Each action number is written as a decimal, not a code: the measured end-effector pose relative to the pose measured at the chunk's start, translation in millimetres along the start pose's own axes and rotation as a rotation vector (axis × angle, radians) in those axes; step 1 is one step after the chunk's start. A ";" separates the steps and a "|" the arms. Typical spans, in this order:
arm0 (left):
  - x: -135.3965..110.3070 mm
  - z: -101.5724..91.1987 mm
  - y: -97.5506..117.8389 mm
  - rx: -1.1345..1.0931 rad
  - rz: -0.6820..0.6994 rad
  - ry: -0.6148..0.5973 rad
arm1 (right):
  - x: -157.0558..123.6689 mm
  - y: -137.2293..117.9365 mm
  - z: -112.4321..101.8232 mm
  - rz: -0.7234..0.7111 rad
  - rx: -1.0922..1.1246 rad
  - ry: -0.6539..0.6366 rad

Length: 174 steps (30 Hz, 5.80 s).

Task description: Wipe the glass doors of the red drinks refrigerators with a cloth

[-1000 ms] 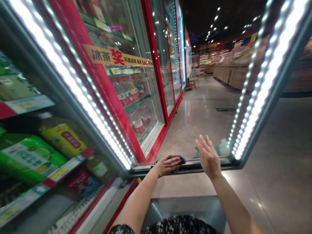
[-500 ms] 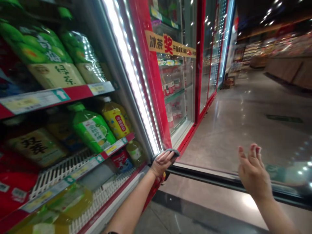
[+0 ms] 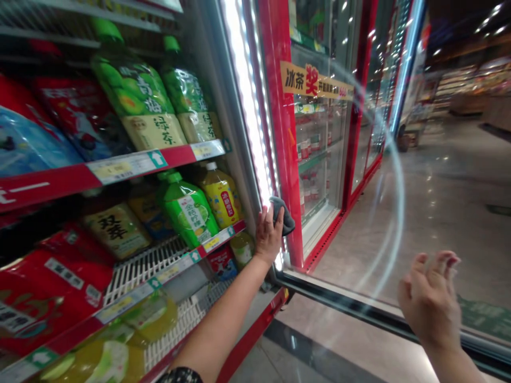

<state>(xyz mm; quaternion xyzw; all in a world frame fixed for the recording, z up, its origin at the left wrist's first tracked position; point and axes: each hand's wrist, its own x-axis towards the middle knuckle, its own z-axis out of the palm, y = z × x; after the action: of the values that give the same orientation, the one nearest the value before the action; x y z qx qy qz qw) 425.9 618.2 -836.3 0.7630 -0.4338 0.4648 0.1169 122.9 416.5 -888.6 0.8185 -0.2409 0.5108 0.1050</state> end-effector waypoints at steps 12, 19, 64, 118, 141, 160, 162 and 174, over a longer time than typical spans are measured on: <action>-47.9 20.2 7.0 0.019 0.025 0.045 | -1.9 10.2 -9.8 -0.076 -0.005 -0.048; -121.0 56.0 30.2 0.044 -0.024 -0.085 | 1.1 12.0 -10.5 -0.076 0.015 -0.050; -212.5 60.2 137.1 -0.280 0.209 -0.337 | 1.8 30.9 -15.0 -0.058 0.061 -0.143; -40.7 69.8 447.9 -0.754 1.174 -0.068 | -72.0 217.0 -133.5 1.655 0.623 0.976; 116.7 -16.6 446.3 -0.623 0.851 0.146 | -24.3 158.4 -112.0 1.182 0.844 0.543; 125.5 -33.2 324.6 -0.406 0.859 0.216 | -28.7 123.0 -48.5 0.699 -0.140 0.388; 124.0 -33.3 325.6 -0.397 0.859 0.209 | -22.9 125.3 -48.7 0.692 -0.195 0.421; 122.3 -36.1 322.9 -0.416 0.871 0.249 | -4.4 173.8 -119.0 0.466 -0.379 0.454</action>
<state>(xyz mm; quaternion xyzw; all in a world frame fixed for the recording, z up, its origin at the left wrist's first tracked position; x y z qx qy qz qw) 178.6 378.9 -790.2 0.4100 -0.7784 0.4618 0.1125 -59.3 317.7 -851.1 0.5735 -0.4816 0.6359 0.1864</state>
